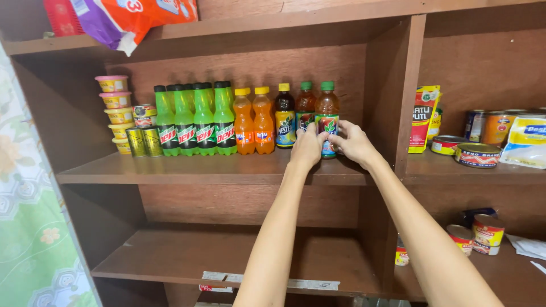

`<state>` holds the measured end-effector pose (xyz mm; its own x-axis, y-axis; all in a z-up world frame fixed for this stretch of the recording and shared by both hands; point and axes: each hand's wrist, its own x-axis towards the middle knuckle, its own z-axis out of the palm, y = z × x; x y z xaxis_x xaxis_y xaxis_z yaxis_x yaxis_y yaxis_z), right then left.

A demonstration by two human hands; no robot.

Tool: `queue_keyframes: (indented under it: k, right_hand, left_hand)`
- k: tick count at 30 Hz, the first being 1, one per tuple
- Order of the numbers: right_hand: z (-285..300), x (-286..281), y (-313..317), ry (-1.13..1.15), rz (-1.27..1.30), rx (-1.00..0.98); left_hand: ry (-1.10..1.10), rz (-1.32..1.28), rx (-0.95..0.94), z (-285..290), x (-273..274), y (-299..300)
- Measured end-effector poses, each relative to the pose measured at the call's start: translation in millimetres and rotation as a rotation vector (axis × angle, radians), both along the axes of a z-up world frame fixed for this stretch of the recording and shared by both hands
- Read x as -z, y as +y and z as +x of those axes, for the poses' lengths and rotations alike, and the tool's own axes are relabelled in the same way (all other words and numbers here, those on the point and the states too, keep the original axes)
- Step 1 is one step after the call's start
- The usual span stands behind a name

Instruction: Stocking shelves with various bottled beverages from a cardboard box.

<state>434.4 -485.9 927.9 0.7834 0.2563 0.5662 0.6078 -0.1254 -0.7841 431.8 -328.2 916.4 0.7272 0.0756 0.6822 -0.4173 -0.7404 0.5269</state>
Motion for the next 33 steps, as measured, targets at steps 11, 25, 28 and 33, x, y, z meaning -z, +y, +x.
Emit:
queue_keyframes:
  k: [11, 25, 28, 33]
  right_hand:
    - [50, 12, 6, -0.189, -0.221, 0.303]
    - [6, 12, 13, -0.400, -0.557, 0.526]
    - [2, 12, 13, -0.346, -0.602, 0.550]
    - [4, 13, 13, -0.338, -0.664, 0.576]
  left_hand:
    - [0.025, 0.043, -0.068, 59, 14, -7]
    - [-0.158, 0.215, 0.006, 14, 6, -12]
    - [-0.097, 0.237, 0.008, 11, 5, -12]
    - [-0.094, 0.309, -0.002, 11, 7, -11]
